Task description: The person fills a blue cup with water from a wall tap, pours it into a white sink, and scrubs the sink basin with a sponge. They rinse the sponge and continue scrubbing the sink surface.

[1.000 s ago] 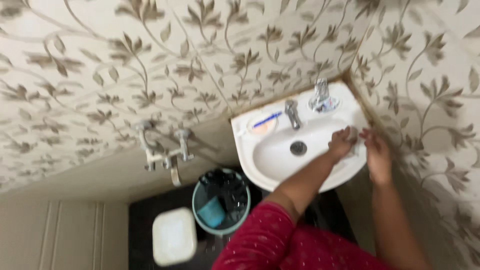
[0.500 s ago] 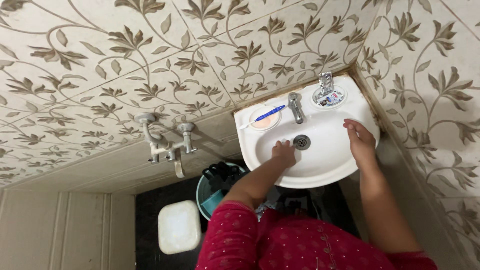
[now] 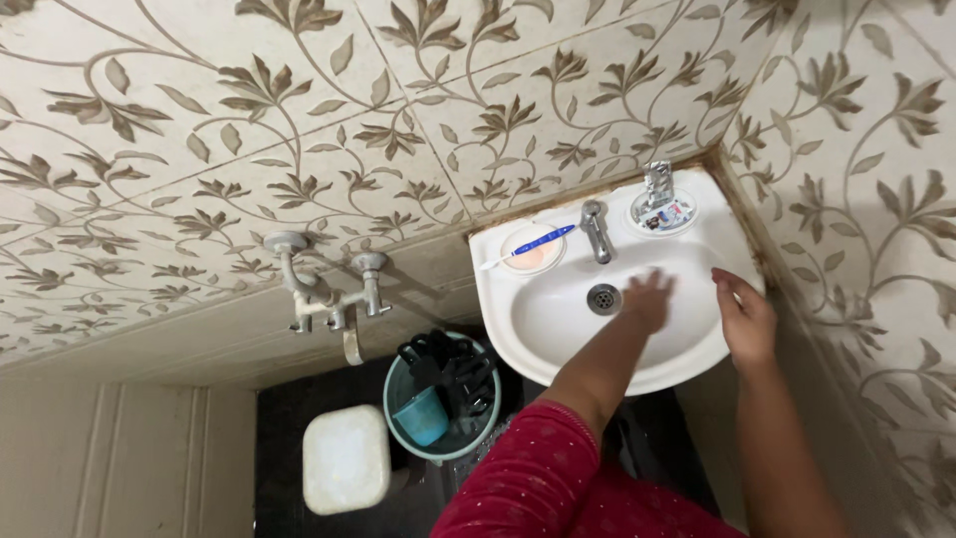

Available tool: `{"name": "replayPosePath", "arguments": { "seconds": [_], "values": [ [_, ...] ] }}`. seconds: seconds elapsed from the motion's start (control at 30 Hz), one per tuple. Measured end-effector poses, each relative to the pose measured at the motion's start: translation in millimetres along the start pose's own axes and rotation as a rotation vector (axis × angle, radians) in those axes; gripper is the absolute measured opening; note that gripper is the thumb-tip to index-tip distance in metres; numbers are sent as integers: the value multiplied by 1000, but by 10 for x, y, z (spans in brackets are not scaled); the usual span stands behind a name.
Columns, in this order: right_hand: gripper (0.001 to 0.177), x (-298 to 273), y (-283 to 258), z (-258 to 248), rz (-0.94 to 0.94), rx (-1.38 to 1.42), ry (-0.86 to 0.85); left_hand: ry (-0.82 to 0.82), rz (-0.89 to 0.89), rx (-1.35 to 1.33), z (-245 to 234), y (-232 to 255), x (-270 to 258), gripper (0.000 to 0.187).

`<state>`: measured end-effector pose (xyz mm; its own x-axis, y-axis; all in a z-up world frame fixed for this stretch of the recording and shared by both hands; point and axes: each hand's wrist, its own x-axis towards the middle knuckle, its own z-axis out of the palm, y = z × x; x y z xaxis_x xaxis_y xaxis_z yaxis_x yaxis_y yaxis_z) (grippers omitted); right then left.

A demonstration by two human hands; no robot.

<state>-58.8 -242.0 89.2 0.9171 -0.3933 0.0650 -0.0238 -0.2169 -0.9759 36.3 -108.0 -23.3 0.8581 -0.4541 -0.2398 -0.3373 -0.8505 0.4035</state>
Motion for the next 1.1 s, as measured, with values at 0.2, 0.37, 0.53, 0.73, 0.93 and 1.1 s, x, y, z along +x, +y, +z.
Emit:
{"name": "replayPosePath", "arguments": {
  "seconds": [0.2, 0.37, 0.53, 0.73, 0.93, 1.1],
  "values": [
    [27, -39, 24, 127, 5, 63, -5, -135, -78, 84, -117, -755, -517, 52],
    [28, -8, -162, 311, 29, 38, -49, -293, -186, 384, -622, -1218, -862, 50],
    [29, -19, -254, 316, 116, -14, -101, -526, -49, 369, -731, -1301, -937, 56],
    [30, -22, -131, 307, 111, 19, -107, -255, 92, -68, 67, -93, -506, 67],
    [28, 43, -42, 150, 4, 33, -49, -129, 79, -310, 141, 183, -196, 66],
    [27, 81, -84, 276, 33, -13, -47, -448, -142, 49, -42, -748, -630, 71]
  ]
}}
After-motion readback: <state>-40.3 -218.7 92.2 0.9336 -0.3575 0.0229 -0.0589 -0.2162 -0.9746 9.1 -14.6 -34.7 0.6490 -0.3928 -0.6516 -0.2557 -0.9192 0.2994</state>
